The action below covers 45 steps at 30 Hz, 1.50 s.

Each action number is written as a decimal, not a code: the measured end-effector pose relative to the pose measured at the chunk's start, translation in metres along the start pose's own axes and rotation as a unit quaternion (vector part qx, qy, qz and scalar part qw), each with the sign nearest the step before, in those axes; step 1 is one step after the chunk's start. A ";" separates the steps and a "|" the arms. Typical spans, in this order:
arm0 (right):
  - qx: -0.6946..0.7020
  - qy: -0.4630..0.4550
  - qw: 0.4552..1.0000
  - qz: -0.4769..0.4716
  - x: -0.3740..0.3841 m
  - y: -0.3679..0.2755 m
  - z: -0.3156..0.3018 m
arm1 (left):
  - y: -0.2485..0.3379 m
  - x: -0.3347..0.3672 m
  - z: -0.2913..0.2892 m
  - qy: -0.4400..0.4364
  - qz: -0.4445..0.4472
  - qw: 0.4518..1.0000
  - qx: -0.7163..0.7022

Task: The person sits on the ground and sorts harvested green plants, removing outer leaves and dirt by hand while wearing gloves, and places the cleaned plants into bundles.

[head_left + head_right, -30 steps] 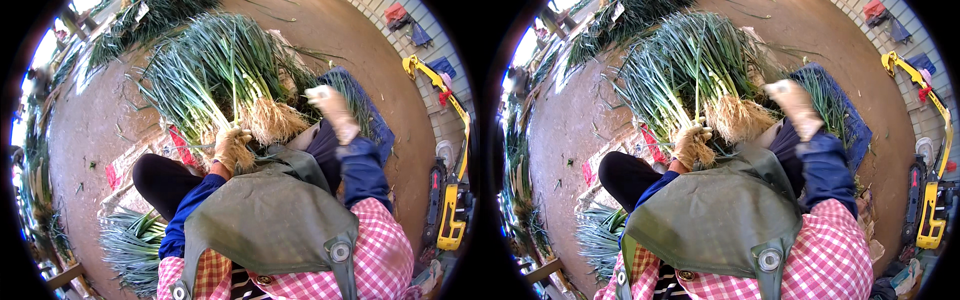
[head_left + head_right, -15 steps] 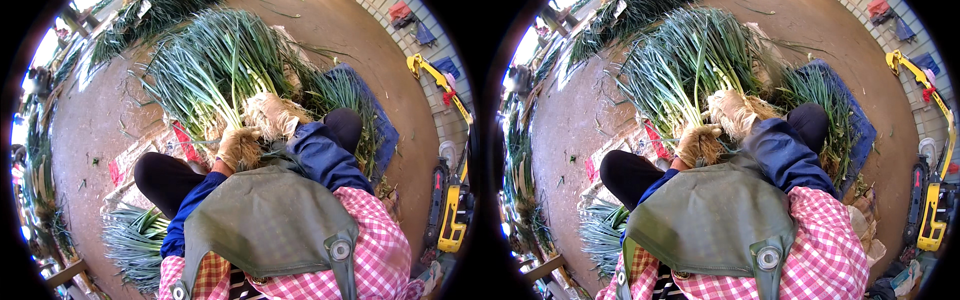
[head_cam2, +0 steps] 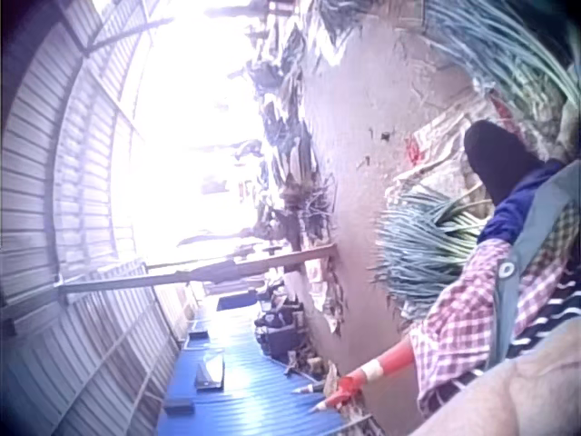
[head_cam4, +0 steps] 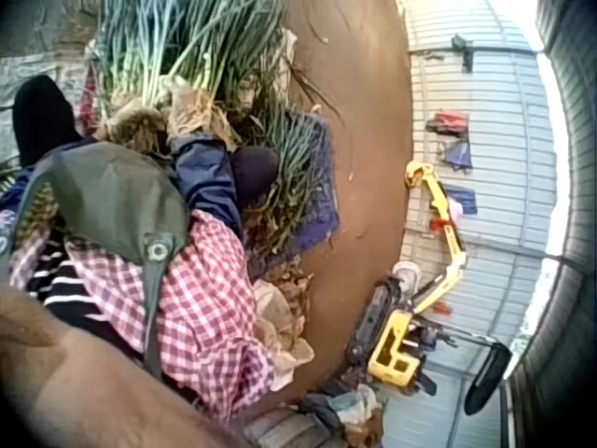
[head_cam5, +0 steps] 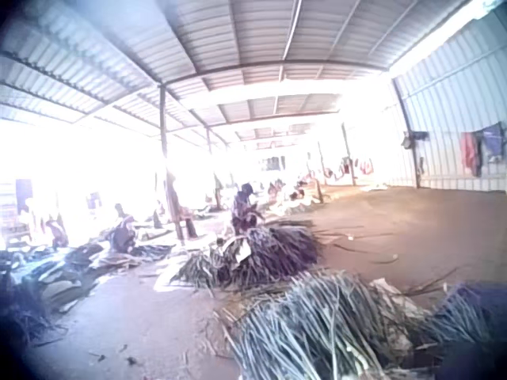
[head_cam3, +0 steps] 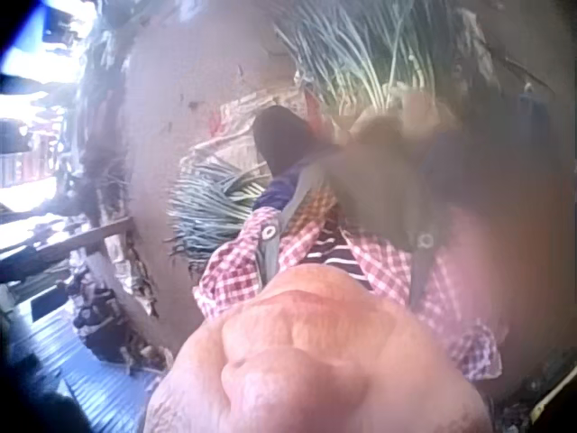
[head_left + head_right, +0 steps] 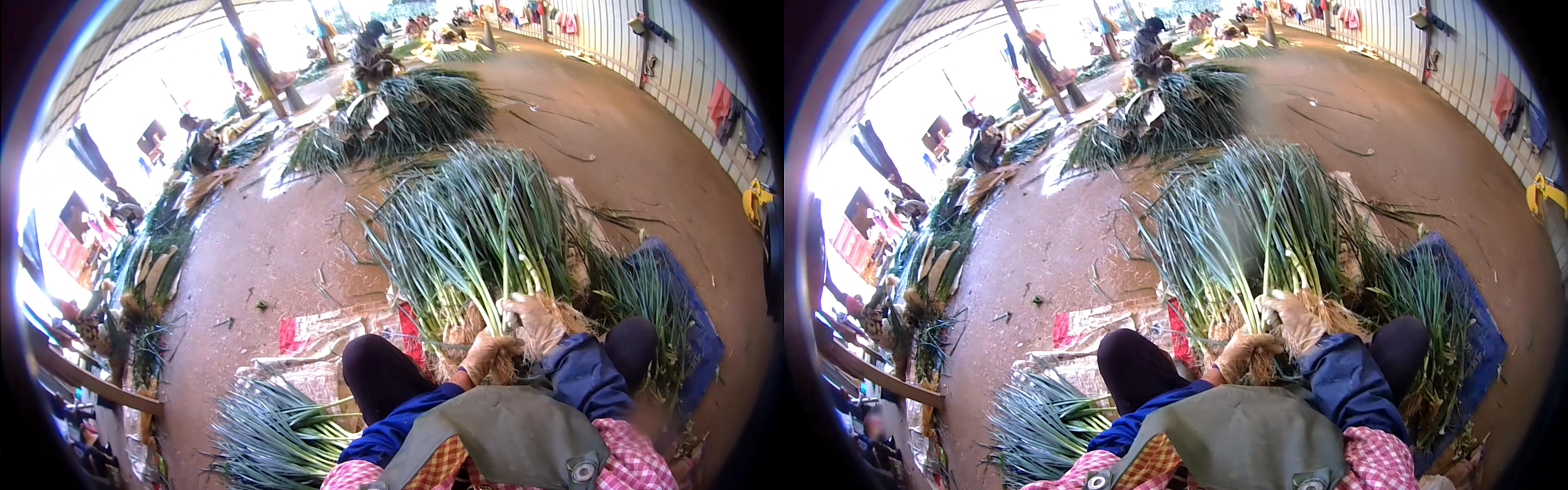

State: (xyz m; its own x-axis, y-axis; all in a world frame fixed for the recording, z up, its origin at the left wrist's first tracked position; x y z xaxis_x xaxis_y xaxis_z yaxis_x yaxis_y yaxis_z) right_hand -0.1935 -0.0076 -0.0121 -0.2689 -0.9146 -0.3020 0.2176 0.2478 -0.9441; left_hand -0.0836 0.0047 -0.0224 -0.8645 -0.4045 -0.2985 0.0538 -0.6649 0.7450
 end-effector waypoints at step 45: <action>-0.452 0.018 0.890 -0.055 0.016 -0.037 0.048 | -0.039 0.001 -0.014 -0.004 -0.132 0.963 -0.235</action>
State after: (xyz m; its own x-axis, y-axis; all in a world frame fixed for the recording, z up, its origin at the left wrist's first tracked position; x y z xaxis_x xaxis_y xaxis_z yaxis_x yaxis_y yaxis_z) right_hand -0.1609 -0.0468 0.0246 -0.2747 -0.9425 -0.1905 -0.6521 0.3282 -0.6834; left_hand -0.0799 0.0212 -0.0597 -0.8823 -0.1791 -0.4354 0.0500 -0.9552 0.2915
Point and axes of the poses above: each hand's wrist, its own x-axis towards the middle knuckle, its own z-axis out of the palm, y = z × x, the point moved 10 cm from there along x, towards the middle knuckle, and after that the axes turned 1 degree about -y, right-handed, at the moved point
